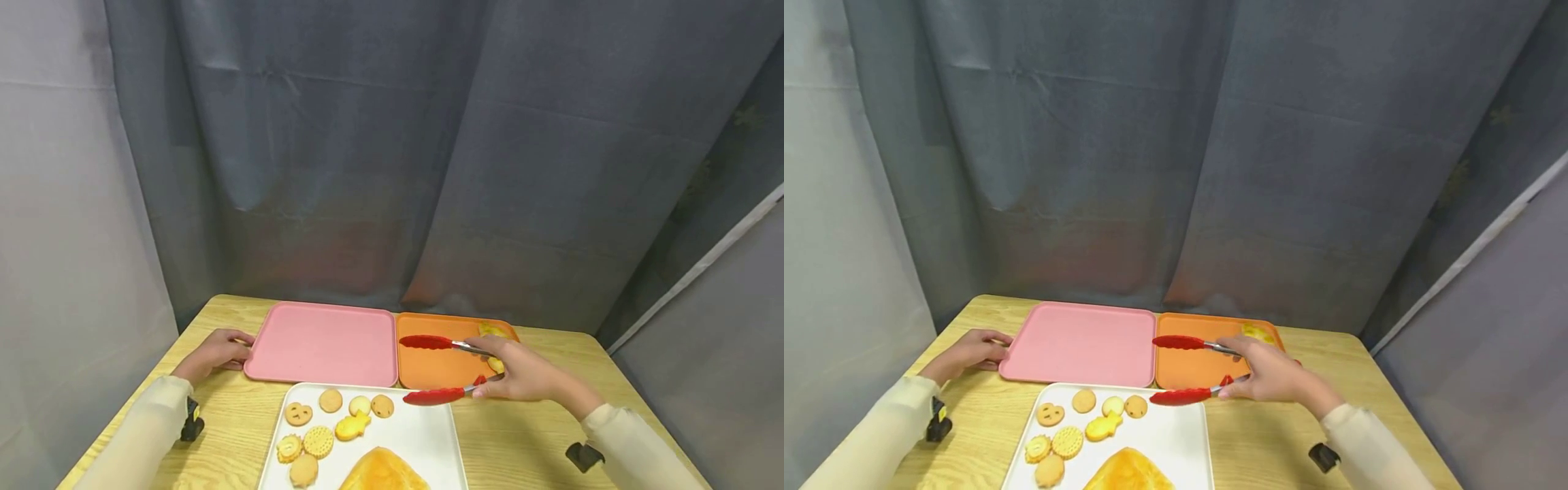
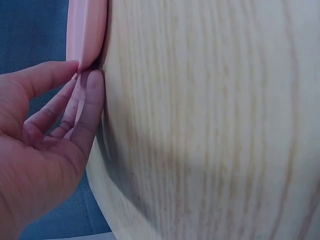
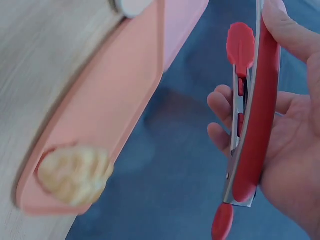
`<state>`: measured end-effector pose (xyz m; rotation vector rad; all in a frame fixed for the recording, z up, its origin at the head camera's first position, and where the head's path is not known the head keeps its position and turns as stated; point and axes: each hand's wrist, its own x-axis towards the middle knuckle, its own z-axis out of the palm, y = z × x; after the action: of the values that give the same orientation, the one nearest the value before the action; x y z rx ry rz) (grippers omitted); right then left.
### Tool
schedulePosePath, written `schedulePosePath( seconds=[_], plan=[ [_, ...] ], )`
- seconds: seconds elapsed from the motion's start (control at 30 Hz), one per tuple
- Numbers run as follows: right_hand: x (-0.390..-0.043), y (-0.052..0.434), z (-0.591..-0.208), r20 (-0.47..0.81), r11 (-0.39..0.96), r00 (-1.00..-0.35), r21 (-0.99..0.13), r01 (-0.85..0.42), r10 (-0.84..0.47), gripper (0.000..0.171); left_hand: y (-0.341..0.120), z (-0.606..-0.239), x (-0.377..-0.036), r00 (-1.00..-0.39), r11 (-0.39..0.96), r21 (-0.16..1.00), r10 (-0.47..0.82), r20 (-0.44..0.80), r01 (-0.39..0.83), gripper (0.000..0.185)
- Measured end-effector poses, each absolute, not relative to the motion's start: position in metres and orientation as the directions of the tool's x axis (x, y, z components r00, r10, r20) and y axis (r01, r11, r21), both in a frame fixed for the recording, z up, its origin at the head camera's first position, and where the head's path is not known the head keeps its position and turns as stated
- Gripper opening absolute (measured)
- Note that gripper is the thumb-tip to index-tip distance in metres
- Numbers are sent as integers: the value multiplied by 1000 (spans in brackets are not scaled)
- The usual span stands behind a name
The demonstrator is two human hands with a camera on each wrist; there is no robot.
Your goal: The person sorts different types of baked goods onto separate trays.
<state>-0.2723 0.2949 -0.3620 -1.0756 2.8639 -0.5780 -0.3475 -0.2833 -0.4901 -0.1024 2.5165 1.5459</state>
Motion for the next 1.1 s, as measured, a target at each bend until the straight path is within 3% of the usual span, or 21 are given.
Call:
schedulePosePath(
  seconds=[0.33, 0.6, 1.1],
  plan=[
    [-245, 262, -369, 8, 617, -668, -373, -693, -744, 88, -285, -487, -346, -976, 500, 849, 32, -216, -172, 51],
    [-235, 249, -383, 17, 523, -562, -343, -780, -827, 88, -287, -485, -341, -976, 510, 842, 20, -216, -175, 49],
    [-225, 238, -391, -131, 570, -564, -354, -741, -815, 88, -293, -484, -339, -974, 502, 849, 50, -221, -166, 53]
  ],
)
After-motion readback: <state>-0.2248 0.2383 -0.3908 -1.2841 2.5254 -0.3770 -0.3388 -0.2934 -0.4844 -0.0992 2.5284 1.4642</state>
